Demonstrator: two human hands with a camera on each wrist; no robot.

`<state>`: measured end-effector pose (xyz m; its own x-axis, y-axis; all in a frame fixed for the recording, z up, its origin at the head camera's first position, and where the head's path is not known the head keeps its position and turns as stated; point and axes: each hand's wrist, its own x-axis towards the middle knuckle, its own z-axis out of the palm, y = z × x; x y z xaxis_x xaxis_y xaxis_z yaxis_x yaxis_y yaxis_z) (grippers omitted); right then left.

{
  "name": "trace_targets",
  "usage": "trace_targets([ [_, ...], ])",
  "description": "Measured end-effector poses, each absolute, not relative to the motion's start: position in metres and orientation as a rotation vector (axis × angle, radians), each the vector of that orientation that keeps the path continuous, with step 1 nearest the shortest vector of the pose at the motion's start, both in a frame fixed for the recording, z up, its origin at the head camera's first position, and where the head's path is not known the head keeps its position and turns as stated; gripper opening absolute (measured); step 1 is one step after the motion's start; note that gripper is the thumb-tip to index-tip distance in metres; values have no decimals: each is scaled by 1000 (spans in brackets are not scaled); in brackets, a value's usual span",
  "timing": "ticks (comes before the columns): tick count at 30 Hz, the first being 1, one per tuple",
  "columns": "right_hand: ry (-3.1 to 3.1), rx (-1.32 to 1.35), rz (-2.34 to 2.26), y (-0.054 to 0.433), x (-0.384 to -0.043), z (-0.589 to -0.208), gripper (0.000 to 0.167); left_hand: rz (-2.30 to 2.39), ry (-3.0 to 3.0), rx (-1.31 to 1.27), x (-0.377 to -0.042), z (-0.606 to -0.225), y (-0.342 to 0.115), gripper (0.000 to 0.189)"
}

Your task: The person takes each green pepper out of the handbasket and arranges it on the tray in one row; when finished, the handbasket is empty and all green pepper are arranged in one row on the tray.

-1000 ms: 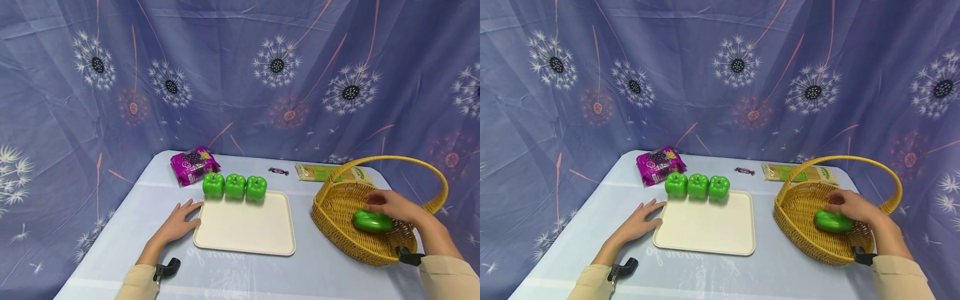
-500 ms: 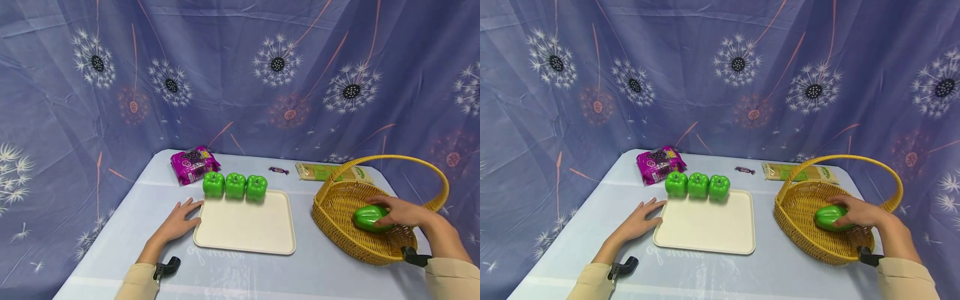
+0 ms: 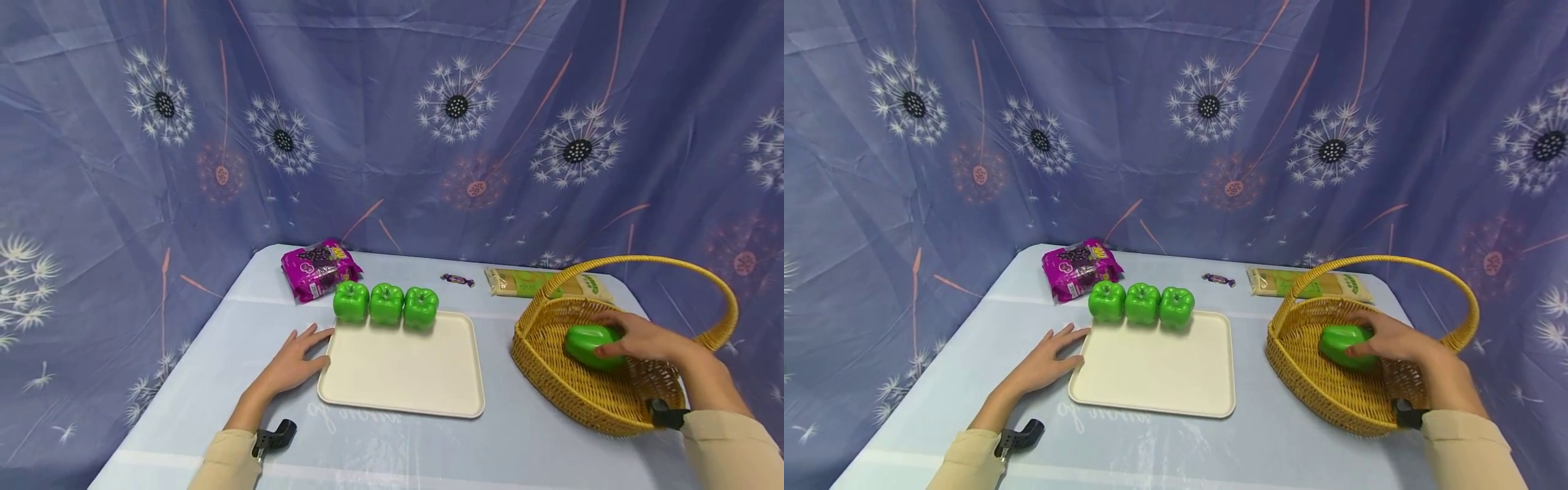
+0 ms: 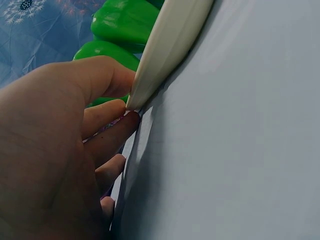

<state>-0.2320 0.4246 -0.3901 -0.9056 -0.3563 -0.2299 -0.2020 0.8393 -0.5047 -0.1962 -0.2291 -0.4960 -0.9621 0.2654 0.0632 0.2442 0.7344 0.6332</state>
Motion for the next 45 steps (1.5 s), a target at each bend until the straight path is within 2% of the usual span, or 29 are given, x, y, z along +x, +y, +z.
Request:
trace_targets([
  [5,2732,-475,-742,422,-235,-385,75,1049,2892,439,-197,-496,-226,58],
  [18,2691,-381,-812,430,-230,-397,101,1044,2898,412,-194,-495,-226,57],
  [28,2909,-271,-723,424,-230,-389,78,1041,2920,449,-193,-496,-228,56],
  [37,3009,-333,-447,415,-241,-388,79,1049,2918,445,-192,-491,-228,56],
  [45,2980,-341,-557,415,-244,-403,91,1044,2918,466,-193,-493,-228,56],
])
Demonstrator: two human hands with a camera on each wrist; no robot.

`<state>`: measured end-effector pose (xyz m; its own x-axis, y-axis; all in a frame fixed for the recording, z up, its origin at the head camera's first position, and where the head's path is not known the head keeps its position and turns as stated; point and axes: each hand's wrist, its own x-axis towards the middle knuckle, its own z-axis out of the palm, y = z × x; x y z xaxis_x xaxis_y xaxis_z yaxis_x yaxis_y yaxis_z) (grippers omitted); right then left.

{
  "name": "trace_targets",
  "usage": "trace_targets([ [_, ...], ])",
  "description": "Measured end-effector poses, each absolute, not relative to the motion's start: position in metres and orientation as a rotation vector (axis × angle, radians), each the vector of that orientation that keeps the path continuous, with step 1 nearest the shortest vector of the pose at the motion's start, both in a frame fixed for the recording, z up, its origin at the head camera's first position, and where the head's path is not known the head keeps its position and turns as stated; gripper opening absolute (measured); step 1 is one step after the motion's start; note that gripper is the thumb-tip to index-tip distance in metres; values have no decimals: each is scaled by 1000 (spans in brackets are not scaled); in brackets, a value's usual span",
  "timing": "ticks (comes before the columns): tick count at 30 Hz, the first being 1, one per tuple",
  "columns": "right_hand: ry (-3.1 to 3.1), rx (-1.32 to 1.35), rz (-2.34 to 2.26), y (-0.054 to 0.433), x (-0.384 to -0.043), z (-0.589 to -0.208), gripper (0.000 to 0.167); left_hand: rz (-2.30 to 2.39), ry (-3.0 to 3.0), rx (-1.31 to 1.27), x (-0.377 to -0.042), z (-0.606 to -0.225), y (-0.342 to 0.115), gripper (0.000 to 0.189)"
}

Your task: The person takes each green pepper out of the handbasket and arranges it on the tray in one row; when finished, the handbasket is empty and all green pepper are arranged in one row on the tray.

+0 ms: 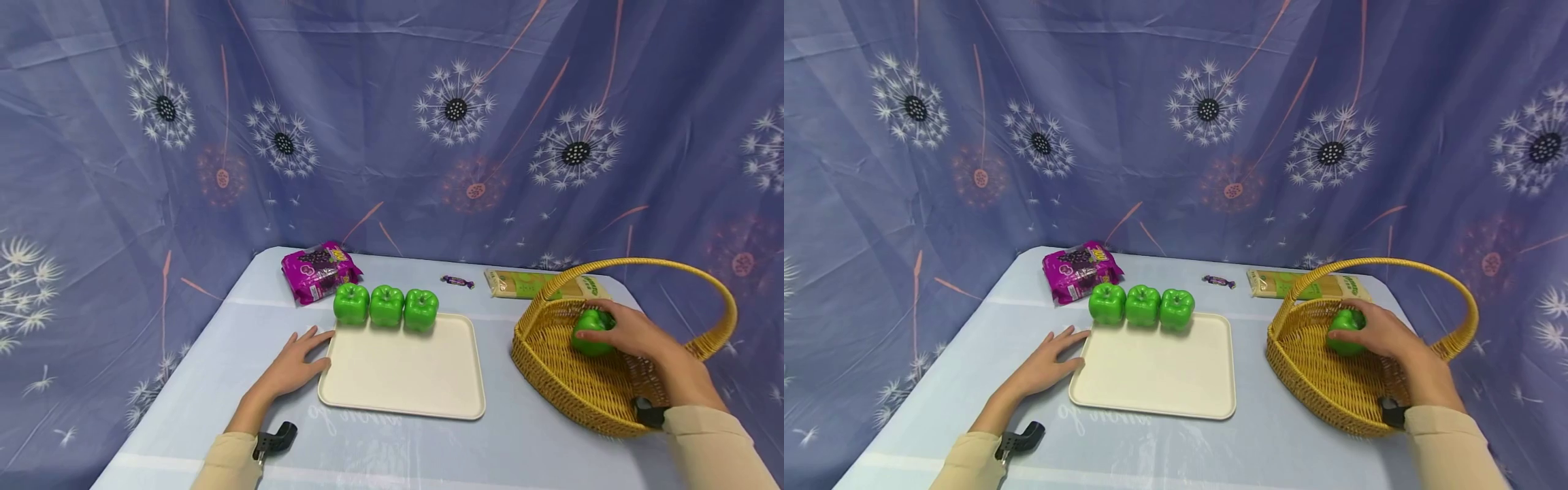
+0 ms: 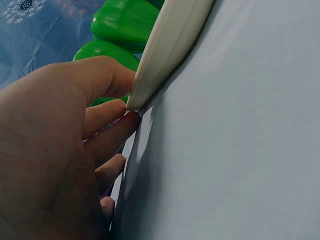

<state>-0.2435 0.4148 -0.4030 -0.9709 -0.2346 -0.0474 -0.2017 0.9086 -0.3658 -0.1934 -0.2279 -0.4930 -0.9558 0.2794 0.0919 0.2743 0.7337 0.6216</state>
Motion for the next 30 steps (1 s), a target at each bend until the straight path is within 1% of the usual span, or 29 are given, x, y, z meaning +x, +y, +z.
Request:
trace_targets([
  [2,2970,-319,-605,414,-243,-404,93,1043,2920,468,-194,-493,-228,56],
  [6,2959,-328,-705,418,-243,-405,93,1044,2917,460,-193,-491,-228,56],
  [10,2965,-380,-772,422,-243,-407,88,1040,2920,451,-192,-490,-230,56],
  [14,2958,-427,-828,422,-242,-409,78,1043,2918,449,-193,-491,-231,56],
  [17,2943,-423,-855,422,-242,-412,74,1044,2915,447,-193,-491,-230,56],
  [23,2927,-360,-887,421,-243,-420,71,1019,2916,444,-195,-493,-228,56],
  [30,2925,-369,-900,421,-243,-423,70,1017,2918,426,-195,-495,-227,55],
])
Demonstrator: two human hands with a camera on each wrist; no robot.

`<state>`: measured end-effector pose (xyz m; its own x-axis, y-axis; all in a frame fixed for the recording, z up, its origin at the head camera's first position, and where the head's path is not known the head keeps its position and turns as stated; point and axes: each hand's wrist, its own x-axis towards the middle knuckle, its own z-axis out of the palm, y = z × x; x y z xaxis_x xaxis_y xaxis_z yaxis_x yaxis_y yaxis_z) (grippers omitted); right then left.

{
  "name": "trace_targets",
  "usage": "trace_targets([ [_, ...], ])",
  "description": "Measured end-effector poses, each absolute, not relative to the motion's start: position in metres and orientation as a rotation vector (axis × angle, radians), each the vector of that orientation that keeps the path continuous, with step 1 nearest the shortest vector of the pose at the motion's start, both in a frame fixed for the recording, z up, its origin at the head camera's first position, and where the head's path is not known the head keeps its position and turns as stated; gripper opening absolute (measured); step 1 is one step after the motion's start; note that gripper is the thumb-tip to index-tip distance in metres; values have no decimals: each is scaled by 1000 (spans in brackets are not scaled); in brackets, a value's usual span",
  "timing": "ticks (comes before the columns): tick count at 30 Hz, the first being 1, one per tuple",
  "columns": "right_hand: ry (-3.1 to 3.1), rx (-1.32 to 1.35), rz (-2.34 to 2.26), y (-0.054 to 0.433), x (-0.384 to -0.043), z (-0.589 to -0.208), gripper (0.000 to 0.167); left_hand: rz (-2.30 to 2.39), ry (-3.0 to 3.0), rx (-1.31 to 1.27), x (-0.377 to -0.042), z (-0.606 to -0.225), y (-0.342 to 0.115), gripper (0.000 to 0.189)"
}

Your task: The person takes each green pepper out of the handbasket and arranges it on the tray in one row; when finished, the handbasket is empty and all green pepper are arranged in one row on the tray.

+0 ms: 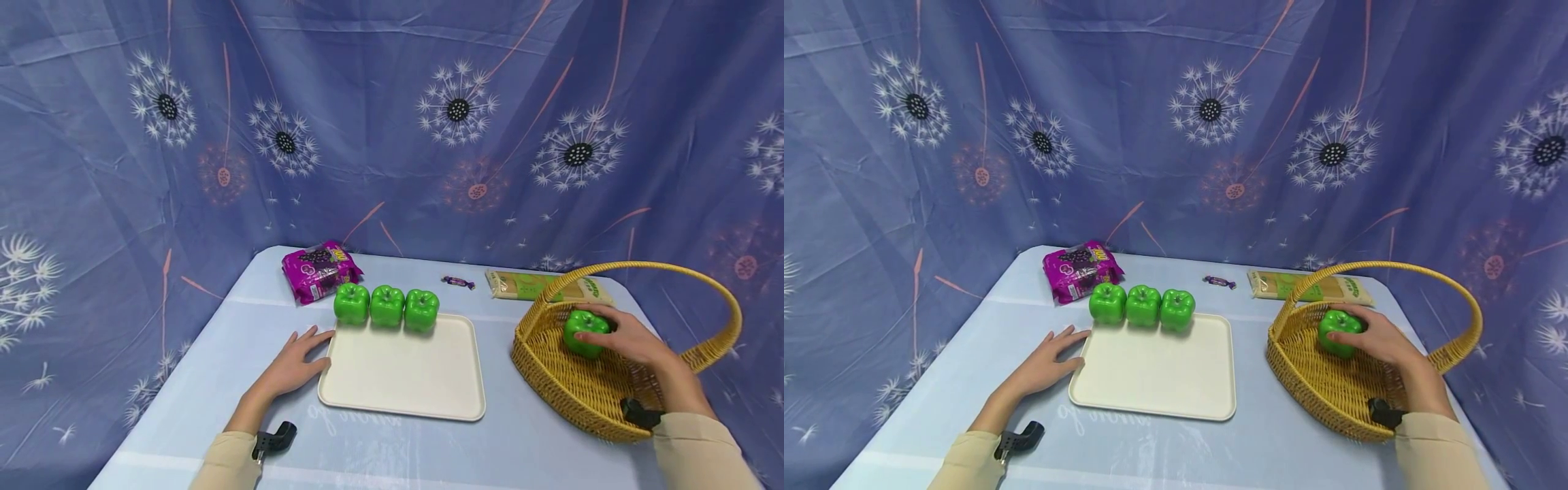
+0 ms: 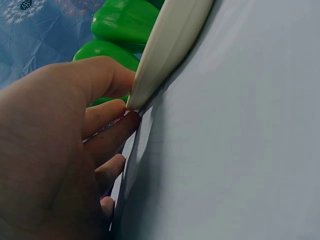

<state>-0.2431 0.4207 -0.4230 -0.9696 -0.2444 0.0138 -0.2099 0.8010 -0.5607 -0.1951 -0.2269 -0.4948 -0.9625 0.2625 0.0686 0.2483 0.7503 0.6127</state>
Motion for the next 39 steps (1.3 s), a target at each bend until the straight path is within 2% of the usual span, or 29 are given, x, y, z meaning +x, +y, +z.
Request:
trace_targets([
  [20,2920,-397,-939,413,-228,-392,71,1013,2909,399,-196,-495,-228,56],
  [39,2842,-557,-1069,373,-180,-348,63,1024,2912,412,-196,-496,-228,56],
])
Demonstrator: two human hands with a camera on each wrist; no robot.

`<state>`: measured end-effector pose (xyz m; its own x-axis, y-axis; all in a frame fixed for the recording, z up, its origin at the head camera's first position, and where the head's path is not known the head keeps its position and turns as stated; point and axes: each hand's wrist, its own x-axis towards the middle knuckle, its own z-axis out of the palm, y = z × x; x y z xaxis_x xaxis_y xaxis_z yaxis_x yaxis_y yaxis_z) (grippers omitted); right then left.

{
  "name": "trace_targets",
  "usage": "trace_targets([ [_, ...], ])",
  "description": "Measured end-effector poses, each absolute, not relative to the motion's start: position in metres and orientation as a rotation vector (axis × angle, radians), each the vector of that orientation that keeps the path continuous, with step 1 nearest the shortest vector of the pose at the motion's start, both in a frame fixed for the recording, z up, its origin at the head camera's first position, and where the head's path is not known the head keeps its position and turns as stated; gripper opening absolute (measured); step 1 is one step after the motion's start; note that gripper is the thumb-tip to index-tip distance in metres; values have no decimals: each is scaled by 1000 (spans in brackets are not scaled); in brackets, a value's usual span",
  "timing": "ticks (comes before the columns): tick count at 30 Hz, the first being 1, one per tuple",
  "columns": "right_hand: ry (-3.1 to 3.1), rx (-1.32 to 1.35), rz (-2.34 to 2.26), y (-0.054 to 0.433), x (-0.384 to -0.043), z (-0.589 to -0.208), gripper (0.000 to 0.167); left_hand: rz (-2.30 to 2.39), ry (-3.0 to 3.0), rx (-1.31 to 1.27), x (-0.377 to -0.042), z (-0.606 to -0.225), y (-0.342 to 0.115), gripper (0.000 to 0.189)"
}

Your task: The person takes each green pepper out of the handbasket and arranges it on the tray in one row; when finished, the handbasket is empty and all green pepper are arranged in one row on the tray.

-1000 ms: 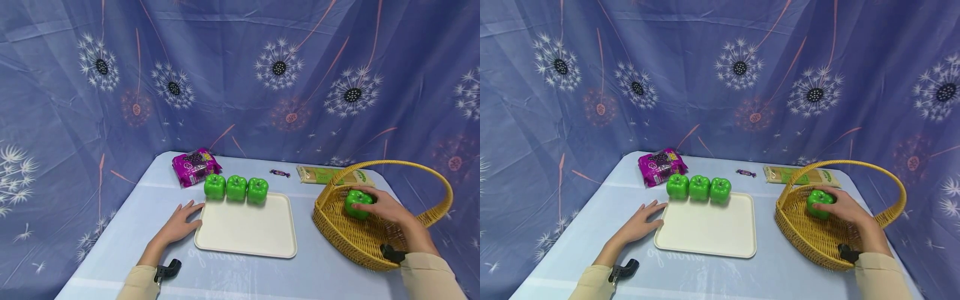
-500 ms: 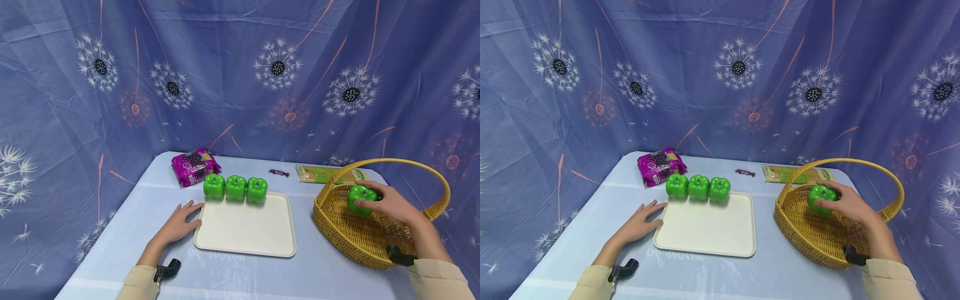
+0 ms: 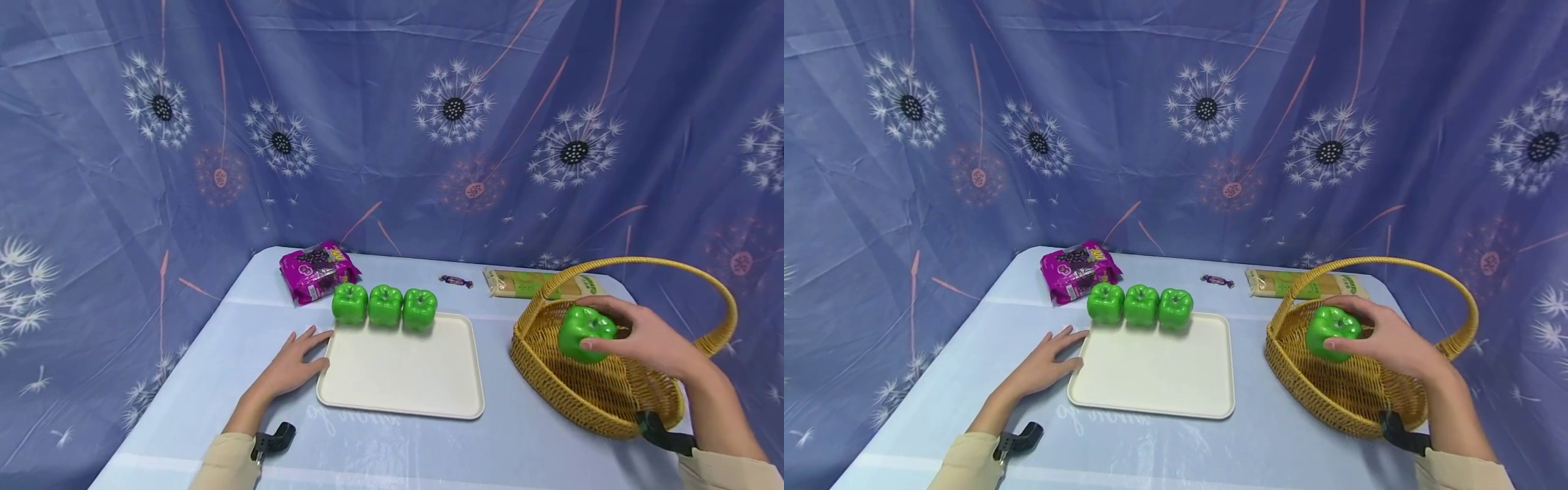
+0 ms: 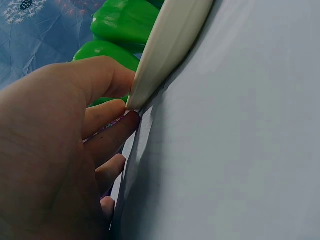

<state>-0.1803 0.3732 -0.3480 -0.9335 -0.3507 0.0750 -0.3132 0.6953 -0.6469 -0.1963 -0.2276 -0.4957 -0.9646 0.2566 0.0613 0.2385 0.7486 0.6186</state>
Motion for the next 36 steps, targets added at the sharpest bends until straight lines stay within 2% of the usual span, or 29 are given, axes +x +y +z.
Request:
trace_targets([
  [18,2787,-812,-1117,295,-176,-346,64,1027,2907,416,-196,-495,-227,56],
  [36,2759,-824,-1372,218,-212,-386,73,1019,2907,401,-195,-493,-228,56],
])
